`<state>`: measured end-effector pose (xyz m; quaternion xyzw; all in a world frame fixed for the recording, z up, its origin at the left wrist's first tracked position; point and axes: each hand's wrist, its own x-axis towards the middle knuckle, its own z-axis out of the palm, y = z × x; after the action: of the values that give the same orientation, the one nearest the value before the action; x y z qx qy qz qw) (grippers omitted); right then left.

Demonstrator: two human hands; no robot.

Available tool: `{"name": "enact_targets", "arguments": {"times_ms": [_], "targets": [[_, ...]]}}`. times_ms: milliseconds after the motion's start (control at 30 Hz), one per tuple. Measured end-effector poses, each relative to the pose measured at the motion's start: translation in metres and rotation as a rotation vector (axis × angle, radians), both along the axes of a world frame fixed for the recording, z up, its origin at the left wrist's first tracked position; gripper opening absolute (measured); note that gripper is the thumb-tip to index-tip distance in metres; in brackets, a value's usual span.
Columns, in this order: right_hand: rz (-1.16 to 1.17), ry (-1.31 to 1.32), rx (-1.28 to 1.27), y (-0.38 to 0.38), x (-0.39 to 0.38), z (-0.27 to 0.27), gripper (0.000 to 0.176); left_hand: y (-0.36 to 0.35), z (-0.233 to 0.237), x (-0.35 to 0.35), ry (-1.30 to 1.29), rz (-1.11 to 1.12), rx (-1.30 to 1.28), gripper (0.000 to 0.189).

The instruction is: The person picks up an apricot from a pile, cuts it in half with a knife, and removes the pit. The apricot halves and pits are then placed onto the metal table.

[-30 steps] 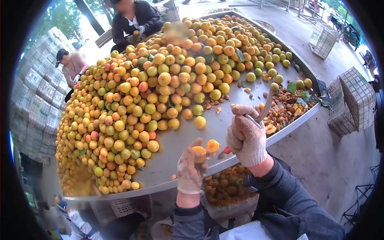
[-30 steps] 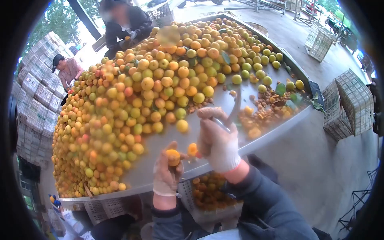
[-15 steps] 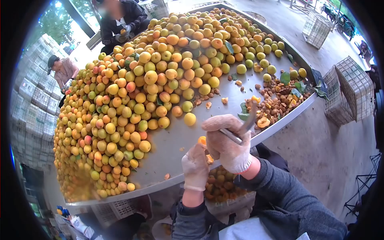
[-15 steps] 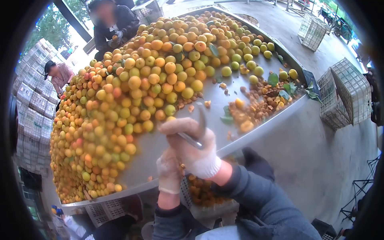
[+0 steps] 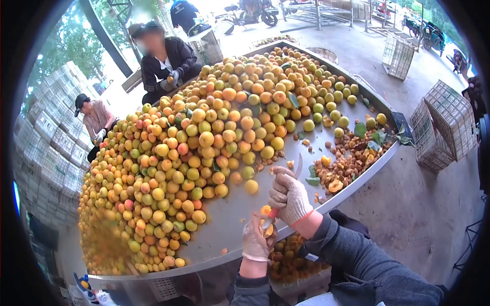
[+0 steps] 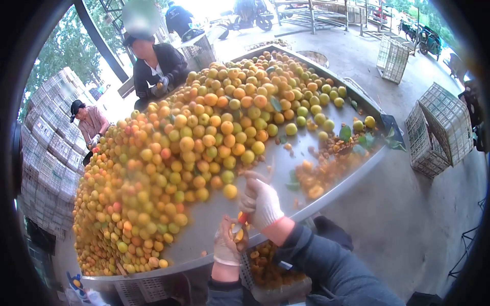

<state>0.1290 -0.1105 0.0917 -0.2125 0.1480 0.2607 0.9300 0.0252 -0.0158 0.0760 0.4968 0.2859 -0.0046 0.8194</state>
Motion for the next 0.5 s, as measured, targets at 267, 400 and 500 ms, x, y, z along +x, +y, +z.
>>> {"name": "enact_targets", "arguments": {"times_ms": [267, 400, 500], "targets": [[-0.109, -0.295, -0.484, -0.013, -0.001, 0.029, 0.017, 0.036, -0.034, 0.003, -0.114, 0.306, -0.138, 0.037], [0.018, -1.122, -0.944, 0.001, -0.017, -0.008, 0.019, 0.040, -0.025, 0.007, -0.340, 0.292, -0.289, 0.045], [0.284, -1.290, -1.151, 0.004, -0.033, 0.007, 0.022, 0.034, -0.028, 0.008, -0.321, 0.328, -0.228, 0.046]]}}
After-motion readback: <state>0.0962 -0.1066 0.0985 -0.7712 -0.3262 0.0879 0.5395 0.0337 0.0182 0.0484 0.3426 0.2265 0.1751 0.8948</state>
